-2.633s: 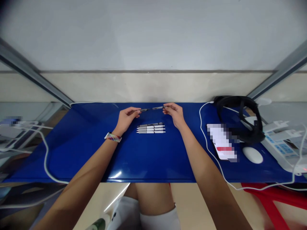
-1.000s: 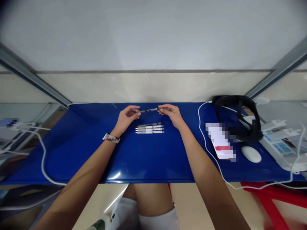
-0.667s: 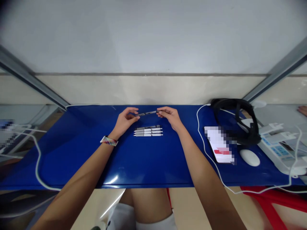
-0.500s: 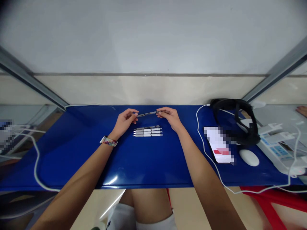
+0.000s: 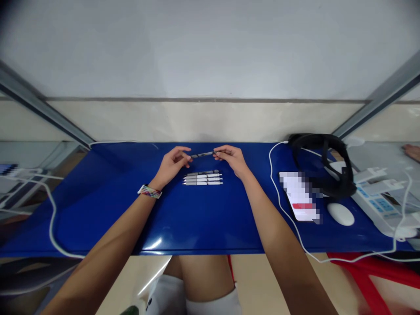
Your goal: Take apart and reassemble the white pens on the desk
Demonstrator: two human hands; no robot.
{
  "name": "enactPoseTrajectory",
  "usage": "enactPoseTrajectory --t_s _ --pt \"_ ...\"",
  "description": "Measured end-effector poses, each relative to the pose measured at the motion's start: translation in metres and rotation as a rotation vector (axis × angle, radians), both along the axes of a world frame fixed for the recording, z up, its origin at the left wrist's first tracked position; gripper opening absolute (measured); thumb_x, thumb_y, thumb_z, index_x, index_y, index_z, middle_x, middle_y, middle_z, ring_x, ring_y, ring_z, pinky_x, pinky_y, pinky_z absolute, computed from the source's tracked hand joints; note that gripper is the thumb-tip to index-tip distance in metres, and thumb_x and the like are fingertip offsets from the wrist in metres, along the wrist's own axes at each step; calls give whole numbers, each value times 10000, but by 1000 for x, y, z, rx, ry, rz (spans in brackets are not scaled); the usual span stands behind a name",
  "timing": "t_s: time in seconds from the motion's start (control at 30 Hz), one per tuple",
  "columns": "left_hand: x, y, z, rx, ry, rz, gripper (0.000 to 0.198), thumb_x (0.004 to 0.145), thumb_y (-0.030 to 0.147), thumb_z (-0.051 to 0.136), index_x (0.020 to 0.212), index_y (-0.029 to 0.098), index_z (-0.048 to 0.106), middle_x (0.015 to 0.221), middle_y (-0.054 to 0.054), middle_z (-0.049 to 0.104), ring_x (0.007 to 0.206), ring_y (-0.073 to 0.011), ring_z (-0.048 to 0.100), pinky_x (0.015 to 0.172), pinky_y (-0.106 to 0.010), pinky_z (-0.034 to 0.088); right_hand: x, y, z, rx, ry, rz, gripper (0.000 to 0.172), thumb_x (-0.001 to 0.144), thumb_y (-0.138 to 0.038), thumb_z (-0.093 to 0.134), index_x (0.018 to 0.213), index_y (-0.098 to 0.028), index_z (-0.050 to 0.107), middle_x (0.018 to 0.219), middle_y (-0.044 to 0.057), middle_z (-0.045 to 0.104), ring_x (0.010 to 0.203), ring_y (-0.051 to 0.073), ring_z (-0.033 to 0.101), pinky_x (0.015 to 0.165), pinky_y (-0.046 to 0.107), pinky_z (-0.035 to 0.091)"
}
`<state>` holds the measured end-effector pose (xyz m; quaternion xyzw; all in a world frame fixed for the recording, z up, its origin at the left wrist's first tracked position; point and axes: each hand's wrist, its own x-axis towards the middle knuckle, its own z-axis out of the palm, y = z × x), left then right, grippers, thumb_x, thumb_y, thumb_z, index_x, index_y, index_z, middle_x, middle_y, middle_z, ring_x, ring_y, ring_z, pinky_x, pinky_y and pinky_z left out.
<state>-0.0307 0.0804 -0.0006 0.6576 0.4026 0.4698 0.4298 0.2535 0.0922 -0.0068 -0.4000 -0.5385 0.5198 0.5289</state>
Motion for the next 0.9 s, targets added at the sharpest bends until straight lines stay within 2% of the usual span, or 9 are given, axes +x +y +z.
enactPoseTrajectory --t_s 0.07,0.13,0.23,0.37,0.43,0.57,0.6,0.73,0.9 --pt "-1 0 -1 28 16 16 452 877 316 868 1294 225 716 1046 -52 779 743 -139 715 708 -279 568 -1 0 0 -6 -8 -3 411 706 -553 1003 978 -270 880 900 52 863 845 235 801 836 396 628" --pt "-1 1 -1 33 26 34 465 839 303 903 1267 231 736 1066 -49 774 749 -135 710 707 -274 565 -1 1 -1 -4 -13 -5 422 705 -561 1004 985 -270 881 895 54 863 844 236 800 832 399 629" --pt "-1 1 -1 -30 -9 23 338 918 424 853 1159 205 767 921 -45 762 729 -150 706 726 -293 587 0 2 -3 6 -17 -4 411 721 -557 995 996 -273 885 903 56 865 844 237 801 832 403 630" --pt "0 3 -2 -97 -97 1 370 994 528 759 1133 186 759 808 -40 734 718 -161 704 710 -302 600 2 2 -5 18 -20 8 352 772 -510 972 1025 -279 890 940 56 874 847 234 810 831 395 624" --pt "-2 4 -3 -77 -96 2 337 967 463 801 1154 187 748 818 -36 741 746 -162 715 728 -298 598 2 1 -4 27 -31 12 326 787 -487 961 1032 -282 893 958 56 876 854 236 814 831 392 623" --pt "-4 6 -4 15 -33 39 402 856 275 875 1230 213 743 1052 -61 802 793 -141 713 761 -288 578 1 -1 -2 44 -30 -27 250 796 -493 931 889 -267 878 1021 69 878 810 230 807 791 395 630" --pt "-5 6 -4 18 -20 48 379 851 262 869 1208 213 753 1058 -61 805 788 -141 710 761 -291 577 1 -1 -2 45 -21 -40 251 793 -497 929 866 -263 872 1023 70 878 798 228 804 783 396 633" --pt "-3 5 -4 -20 -3 64 208 874 281 835 1056 196 780 874 -44 783 736 -157 711 747 -308 585 0 -1 -3 30 2 -51 288 748 -495 967 897 -266 876 1025 67 874 833 239 810 827 420 665" --pt "-1 4 -4 -62 -37 50 297 899 399 846 1106 188 822 888 -65 800 762 -169 731 751 -316 607 -4 -3 0 -22 68 -18 422 640 -462 1056 966 -256 884 1042 68 866 866 240 812 922 462 691"
